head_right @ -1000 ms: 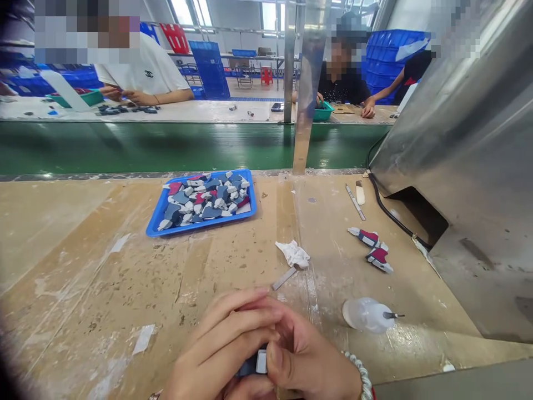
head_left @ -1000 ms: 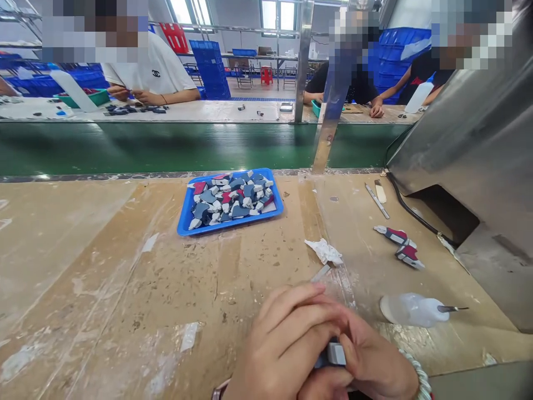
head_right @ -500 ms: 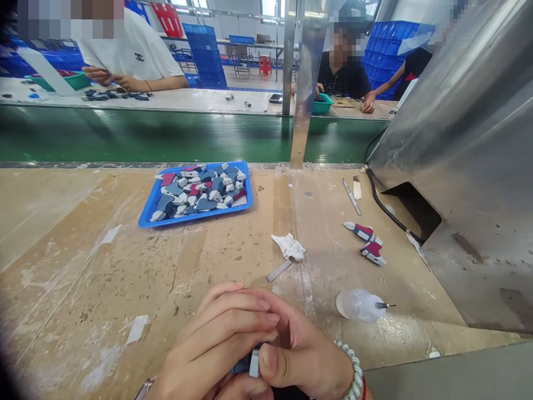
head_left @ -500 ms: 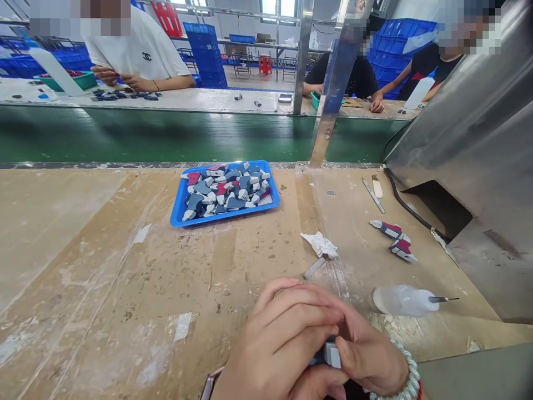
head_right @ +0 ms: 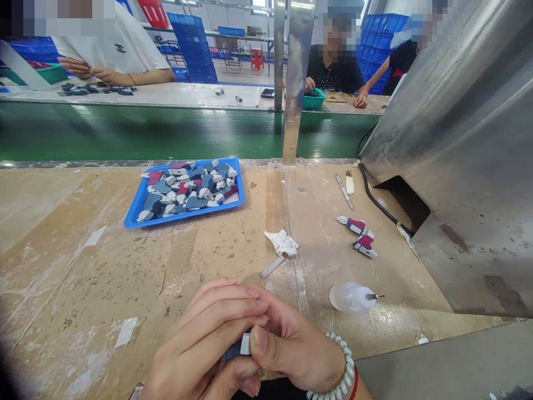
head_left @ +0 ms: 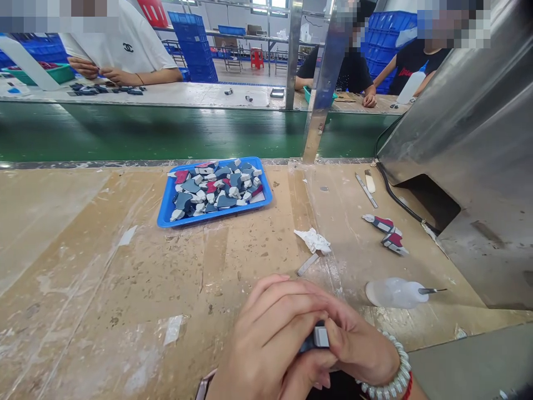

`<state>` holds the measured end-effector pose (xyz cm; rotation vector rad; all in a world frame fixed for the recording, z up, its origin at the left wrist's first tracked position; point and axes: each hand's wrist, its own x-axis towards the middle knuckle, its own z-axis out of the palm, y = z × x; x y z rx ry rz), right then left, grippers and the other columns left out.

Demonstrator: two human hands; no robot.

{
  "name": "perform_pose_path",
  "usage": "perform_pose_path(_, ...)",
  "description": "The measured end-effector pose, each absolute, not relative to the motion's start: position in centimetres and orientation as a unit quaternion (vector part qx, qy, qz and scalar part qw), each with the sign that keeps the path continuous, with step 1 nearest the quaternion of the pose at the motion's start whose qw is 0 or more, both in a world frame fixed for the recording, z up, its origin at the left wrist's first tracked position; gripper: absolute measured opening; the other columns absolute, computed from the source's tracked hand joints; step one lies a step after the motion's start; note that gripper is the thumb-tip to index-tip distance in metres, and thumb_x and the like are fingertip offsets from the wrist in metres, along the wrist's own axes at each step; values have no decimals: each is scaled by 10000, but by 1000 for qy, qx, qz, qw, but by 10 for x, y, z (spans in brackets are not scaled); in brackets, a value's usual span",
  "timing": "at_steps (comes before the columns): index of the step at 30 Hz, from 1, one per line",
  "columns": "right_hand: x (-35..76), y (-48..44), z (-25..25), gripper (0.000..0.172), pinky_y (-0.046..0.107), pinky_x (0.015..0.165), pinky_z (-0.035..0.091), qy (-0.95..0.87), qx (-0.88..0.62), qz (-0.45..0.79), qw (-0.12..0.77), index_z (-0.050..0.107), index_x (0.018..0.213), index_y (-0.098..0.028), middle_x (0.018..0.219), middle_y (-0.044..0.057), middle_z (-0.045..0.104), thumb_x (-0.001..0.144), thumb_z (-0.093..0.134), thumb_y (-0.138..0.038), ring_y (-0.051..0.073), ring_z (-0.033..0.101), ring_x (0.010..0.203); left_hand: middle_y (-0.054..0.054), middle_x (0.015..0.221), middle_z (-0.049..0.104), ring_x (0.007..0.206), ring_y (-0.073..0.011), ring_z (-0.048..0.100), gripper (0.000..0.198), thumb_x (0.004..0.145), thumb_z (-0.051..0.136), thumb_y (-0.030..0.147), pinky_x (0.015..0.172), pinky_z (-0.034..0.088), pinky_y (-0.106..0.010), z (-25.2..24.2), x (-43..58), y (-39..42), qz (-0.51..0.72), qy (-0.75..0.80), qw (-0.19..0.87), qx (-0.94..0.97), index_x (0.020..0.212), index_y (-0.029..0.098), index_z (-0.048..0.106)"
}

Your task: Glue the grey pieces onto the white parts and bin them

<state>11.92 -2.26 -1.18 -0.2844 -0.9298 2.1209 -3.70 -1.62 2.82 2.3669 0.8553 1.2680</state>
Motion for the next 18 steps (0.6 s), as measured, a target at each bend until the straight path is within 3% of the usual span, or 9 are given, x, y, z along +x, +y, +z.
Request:
perform_pose_path(7,121,-22,-5,431,124,569,419,-364,-111,836,395,557,1351,-242,740,-25,508,985,624,-458,32,460,567,-122,1052,724,1040,-278,671,213,981,560,325,964,559,-462,28,-36,-15,440,304,177,826,1051,188,708)
perform_pose_path(12,120,-22,-7,377,138,597,422,-325,-115,849,401,566,1295,-217,693,-34,523,1003,598,-455,35,449,556,-87,1097,709,1074,-182,634,175,988,517,146,1046,471,-336,30,-40,-12,439,290,208,825,1103,125,647)
perform_pose_path(18,118,-23,-4,400,164,576,400,-327,-142,846,395,573,1178,-182,625,-60,434,985,591,-531,63,395,539,-84,1114,691,1102,-171,603,181,1010,505,170,1031,461,-315,26,-39,-11,435,300,217,821,1131,114,628)
